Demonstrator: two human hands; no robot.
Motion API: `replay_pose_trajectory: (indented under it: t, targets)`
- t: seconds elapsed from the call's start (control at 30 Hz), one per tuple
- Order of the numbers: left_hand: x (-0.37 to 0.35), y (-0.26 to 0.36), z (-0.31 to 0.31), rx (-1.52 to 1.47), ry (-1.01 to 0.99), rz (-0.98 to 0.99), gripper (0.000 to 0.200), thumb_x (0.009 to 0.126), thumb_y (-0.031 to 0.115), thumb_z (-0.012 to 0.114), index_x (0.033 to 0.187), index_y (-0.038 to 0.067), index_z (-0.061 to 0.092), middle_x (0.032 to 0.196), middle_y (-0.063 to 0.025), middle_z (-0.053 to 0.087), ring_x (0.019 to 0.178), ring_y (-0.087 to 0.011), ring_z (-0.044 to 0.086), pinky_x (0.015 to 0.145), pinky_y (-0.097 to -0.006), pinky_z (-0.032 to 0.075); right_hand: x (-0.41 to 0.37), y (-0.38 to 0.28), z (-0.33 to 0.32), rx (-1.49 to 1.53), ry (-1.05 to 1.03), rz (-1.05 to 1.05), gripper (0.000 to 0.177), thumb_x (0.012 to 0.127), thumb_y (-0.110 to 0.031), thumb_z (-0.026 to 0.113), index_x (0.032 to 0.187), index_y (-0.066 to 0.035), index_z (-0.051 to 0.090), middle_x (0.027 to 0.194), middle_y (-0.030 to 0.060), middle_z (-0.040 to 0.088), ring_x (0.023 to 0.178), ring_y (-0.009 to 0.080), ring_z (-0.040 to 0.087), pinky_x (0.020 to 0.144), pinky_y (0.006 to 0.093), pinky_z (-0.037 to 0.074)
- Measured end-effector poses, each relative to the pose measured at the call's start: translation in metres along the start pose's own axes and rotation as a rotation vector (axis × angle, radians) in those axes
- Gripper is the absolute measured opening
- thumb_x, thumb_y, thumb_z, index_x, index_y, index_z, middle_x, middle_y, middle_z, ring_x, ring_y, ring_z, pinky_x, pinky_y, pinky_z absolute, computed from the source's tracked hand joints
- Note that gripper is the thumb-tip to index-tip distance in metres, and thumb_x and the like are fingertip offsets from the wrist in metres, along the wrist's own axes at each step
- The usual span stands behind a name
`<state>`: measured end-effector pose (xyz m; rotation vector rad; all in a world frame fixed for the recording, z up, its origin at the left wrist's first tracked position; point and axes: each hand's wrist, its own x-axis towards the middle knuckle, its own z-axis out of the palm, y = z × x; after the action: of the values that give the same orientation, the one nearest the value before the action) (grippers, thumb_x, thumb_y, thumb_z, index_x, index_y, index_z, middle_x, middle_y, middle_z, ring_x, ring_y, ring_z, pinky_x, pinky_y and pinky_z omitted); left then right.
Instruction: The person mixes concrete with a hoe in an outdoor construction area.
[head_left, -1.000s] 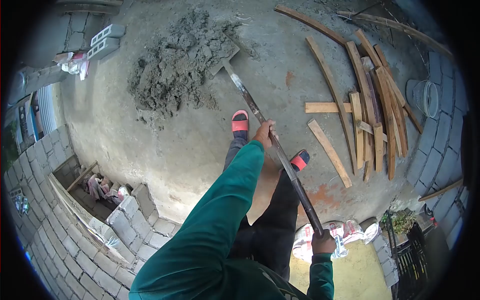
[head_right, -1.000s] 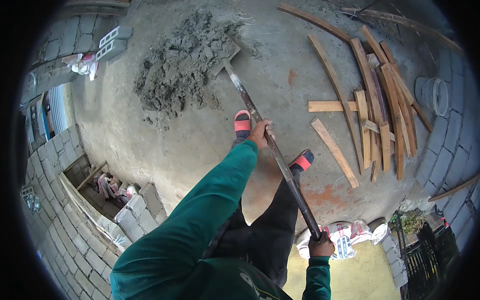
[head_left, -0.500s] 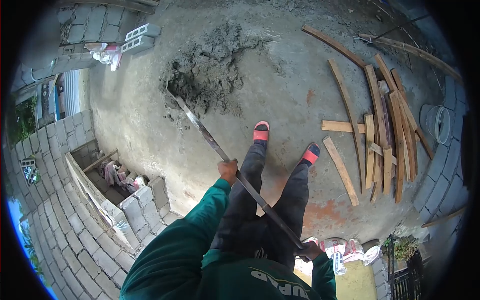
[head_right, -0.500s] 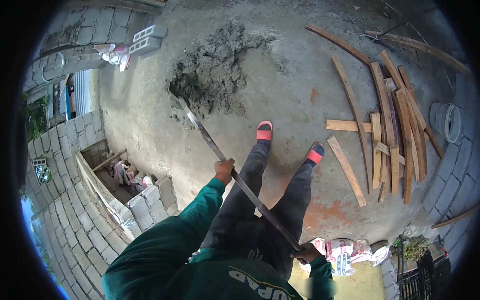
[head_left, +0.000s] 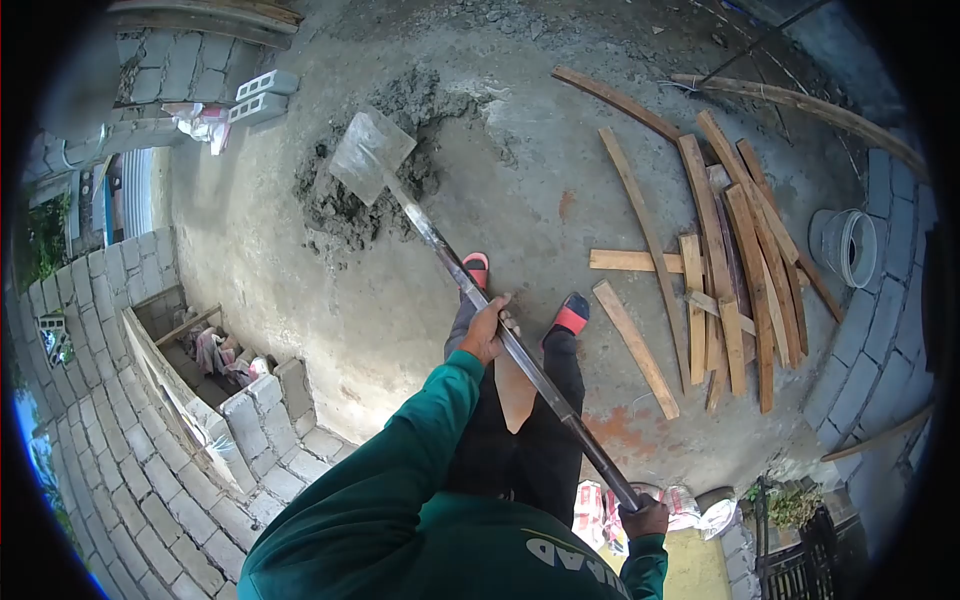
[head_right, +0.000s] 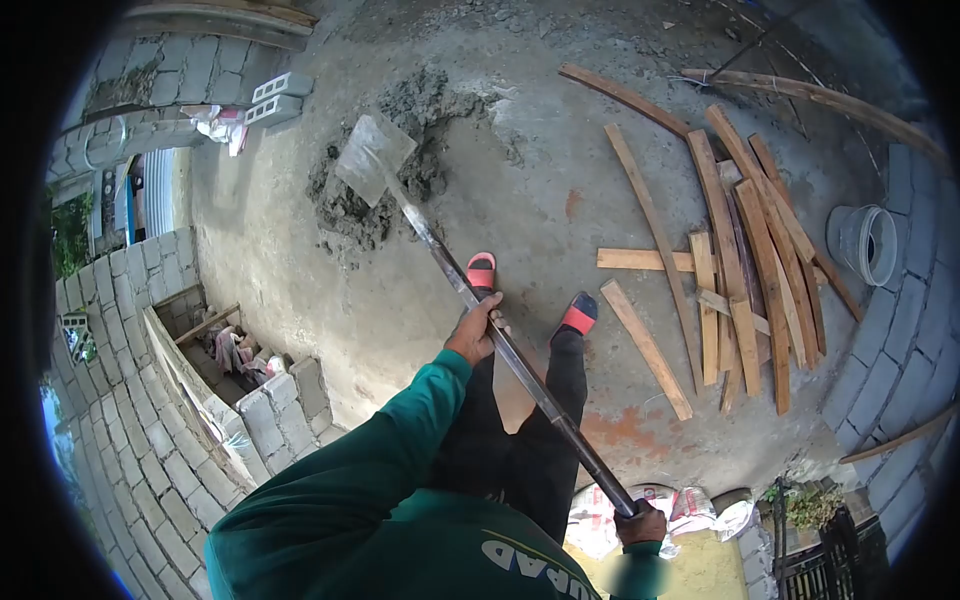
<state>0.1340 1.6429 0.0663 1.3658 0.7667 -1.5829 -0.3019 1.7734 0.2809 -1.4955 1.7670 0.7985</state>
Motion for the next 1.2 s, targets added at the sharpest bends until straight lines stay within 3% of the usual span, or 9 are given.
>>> replay_pose_trajectory:
  t: [0.13,0.27,0.33,0.4,0.43,0.57,0.73,0.97,1.2]
  targets:
    - [0.074,-0.132,0.062,-0.02,-0.104,-0.293,0.025,0.086,0.022,0.066,0.074,0.017,0.045,0.058,0.0041,0.042,0.047,-0.0147,0.045,0.053,-0.0388,0.045,-0.038,0.064,-0.032,-0.017,0.215,0.237,0.021,0.062,-0.024,0.075,0.065,-0.008,0.062,0.059,0.0182,0.062,0.058,0.0401,0.064,0.056,0.0479,0.053]
    - [0.06,-0.243,0.148,-0.002,-0.04,-0.588,0.025,0.082,0.021,0.068,0.076,0.017,0.043,0.061,0.0032,0.038,0.052,-0.0157,0.043,0.058,-0.0402,0.043,-0.097,0.136,-0.08,-0.182,0.288,0.396,0.021,0.064,-0.02,0.074,0.062,-0.005,0.059,0.058,0.0204,0.061,0.059,0.0402,0.064,0.055,0.0472,0.051]
    - [0.055,-0.269,0.177,0.001,-0.081,-0.669,0.025,0.082,0.021,0.067,0.076,0.016,0.043,0.06,0.0017,0.036,0.052,-0.0168,0.043,0.057,-0.04,0.042,-0.092,0.096,-0.152,-0.364,-0.2,0.664,0.03,0.082,-0.041,0.063,0.088,-0.011,0.067,0.094,0.0156,0.069,0.088,0.0318,0.068,0.073,0.0481,0.054]
    - [0.074,-0.273,0.194,-0.042,-0.128,-0.733,0.025,0.081,0.02,0.066,0.074,0.015,0.042,0.06,0.0002,0.035,0.052,-0.0178,0.043,0.057,-0.0414,0.042,-0.083,0.098,-0.166,-0.424,0.095,0.527,0.024,0.071,-0.03,0.071,0.073,-0.007,0.063,0.069,0.0166,0.065,0.064,0.037,0.066,0.059,0.0459,0.053]
    - [0.087,-0.256,0.198,-0.052,-0.123,-0.745,0.025,0.081,0.02,0.066,0.074,0.015,0.042,0.06,0.0002,0.035,0.052,-0.0178,0.043,0.057,-0.0414,0.042,-0.067,0.089,-0.171,-0.447,0.265,0.498,0.021,0.065,-0.019,0.073,0.062,-0.004,0.059,0.059,0.0202,0.061,0.06,0.0399,0.064,0.057,0.0464,0.051]
    - [0.198,-0.125,0.212,-0.129,-0.166,-0.556,0.025,0.08,0.016,0.065,0.07,0.015,0.042,0.06,-0.0011,0.037,0.052,-0.0194,0.043,0.057,-0.0425,0.043,0.089,0.01,-0.205,-0.33,0.182,0.465,0.018,0.066,-0.022,0.074,0.07,-0.007,0.065,0.068,0.0195,0.065,0.068,0.0411,0.066,0.062,0.0484,0.053]
    - [0.339,0.188,0.197,-0.124,-0.185,-0.284,0.031,0.082,0.016,0.063,0.061,0.015,0.039,0.054,-0.0005,0.037,0.052,-0.0183,0.043,0.062,-0.0423,0.044,0.31,-0.212,-0.227,-0.33,0.273,0.148,0.024,0.069,-0.031,0.076,0.075,-0.01,0.067,0.071,0.0188,0.067,0.07,0.0402,0.067,0.065,0.0491,0.055]
    - [0.314,0.211,0.201,-0.242,-0.094,-0.166,0.027,0.084,0.017,0.064,0.067,0.016,0.043,0.057,0.0022,0.039,0.051,-0.0164,0.044,0.058,-0.0399,0.043,0.301,-0.225,-0.219,-0.396,0.322,0.04,0.025,0.067,-0.033,0.075,0.078,-0.013,0.065,0.068,0.016,0.066,0.068,0.0399,0.066,0.065,0.0503,0.055]
    - [0.186,0.187,0.184,-0.296,-0.208,-0.244,0.028,0.082,0.018,0.065,0.067,0.018,0.042,0.057,0.0045,0.038,0.05,-0.0145,0.043,0.057,-0.0361,0.041,0.212,-0.174,-0.202,-0.471,0.406,0.118,0.021,0.066,-0.026,0.074,0.073,-0.012,0.06,0.065,0.0148,0.062,0.064,0.0378,0.063,0.061,0.0517,0.051]
